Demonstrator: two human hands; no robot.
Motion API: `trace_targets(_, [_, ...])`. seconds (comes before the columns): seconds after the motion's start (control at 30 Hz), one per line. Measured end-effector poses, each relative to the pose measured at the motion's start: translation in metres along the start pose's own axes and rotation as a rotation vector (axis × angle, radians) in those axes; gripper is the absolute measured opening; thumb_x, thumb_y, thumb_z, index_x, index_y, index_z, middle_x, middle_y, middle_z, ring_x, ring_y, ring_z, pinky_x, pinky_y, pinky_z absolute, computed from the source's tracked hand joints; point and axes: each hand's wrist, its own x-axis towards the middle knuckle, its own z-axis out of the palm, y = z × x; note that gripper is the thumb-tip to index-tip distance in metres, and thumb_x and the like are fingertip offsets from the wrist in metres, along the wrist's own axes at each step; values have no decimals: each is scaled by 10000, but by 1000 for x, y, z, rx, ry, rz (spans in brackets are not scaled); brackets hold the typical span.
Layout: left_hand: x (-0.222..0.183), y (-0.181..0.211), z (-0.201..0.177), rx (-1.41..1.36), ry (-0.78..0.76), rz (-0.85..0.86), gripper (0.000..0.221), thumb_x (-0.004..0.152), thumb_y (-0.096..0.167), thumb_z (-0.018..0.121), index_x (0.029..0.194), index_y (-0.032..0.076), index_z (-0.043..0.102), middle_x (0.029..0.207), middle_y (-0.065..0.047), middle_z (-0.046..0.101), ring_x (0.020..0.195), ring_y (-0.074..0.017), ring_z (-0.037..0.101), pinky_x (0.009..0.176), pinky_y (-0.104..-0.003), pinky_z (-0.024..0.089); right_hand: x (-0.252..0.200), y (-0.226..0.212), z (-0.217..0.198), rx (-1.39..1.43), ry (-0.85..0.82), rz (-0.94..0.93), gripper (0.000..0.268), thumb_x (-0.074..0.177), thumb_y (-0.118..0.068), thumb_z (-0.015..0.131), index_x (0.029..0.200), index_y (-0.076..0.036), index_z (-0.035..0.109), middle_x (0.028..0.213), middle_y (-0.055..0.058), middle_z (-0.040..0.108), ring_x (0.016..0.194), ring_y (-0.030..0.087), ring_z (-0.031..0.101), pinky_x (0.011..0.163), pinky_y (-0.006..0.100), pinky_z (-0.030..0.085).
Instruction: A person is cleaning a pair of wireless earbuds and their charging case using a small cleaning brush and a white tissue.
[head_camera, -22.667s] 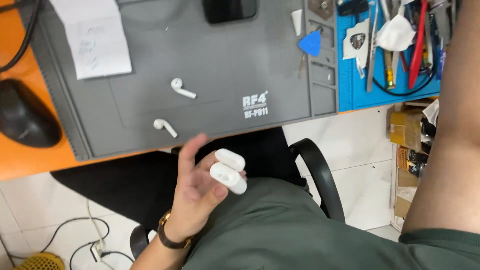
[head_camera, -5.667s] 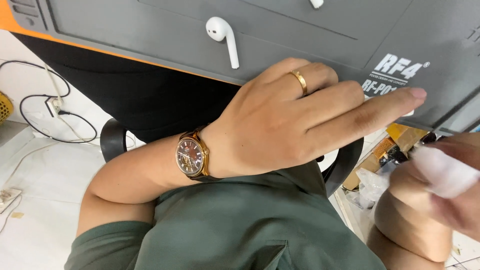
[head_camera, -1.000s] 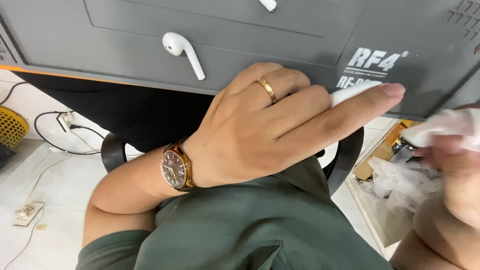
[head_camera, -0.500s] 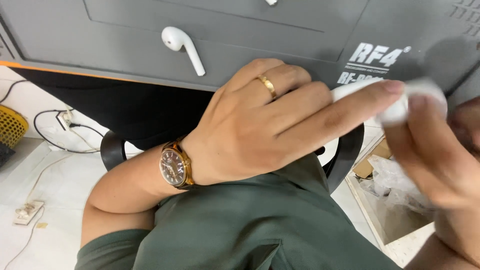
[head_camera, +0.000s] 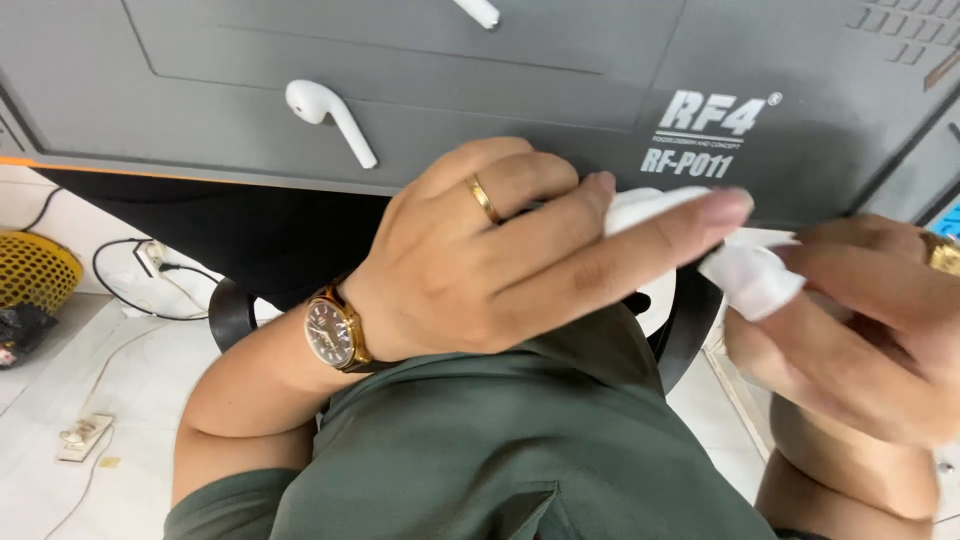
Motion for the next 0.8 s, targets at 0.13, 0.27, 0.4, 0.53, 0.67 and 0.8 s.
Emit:
trace_targets(0.13, [1,8,-2,-52,-109,-85,263,1229,65,749,1465,182,744,917,78,566,832,-158,567,796,-320,584,19,-6,9,-76,23,-17,198,959,378,790,980,185,756,866,342,614,585,365,417,567,480,413])
trace_targets(0.27, [-3,14,-11,-312,-309,-292,467,1197,-65,548,1621,125,594,1035,38,676,923,-246,619,939,-415,580,1,-1,-16,-204,-65,-6,151,954,322,681,880,197,723,769,280,550,582,453,463,560,544,378])
trace_targets(0.4, [5,18,-46,-384,-585,-373,550,1287,373,597,1735,136,383,1080,-25,612,943,-301,579,880,-477,478,-29,-9,-3,-97,118,252,244,1033,152,584,1163,261,759,1015,460,620,870,581,629,870,656,548])
trace_targets(0.53, [2,17,-60,-899,-542,-541,570,1195,291,684,1659,109,408,1406,-2,734,970,-187,657,1050,-343,615,-30,-16,3,486,229,726,479,1018,-498,576,1001,-33,463,900,119,514,744,231,665,721,306,534])
trace_targets(0.67, [1,9,-66,-1128,-540,-732,671,1047,284,826,1614,168,486,1234,72,734,980,-120,678,1029,-247,681,-158,46,10,2191,1054,576,588,856,77,928,1389,159,693,1197,163,694,1201,200,665,1133,233,484])
trace_targets(0.8, [-4,11,-65,-1316,-389,-701,659,1043,185,823,1583,32,478,1619,-119,651,1519,-259,734,1193,-316,686,-98,30,-5,1997,871,528,477,956,-27,852,1397,70,698,1216,126,711,1264,234,658,1227,310,458])
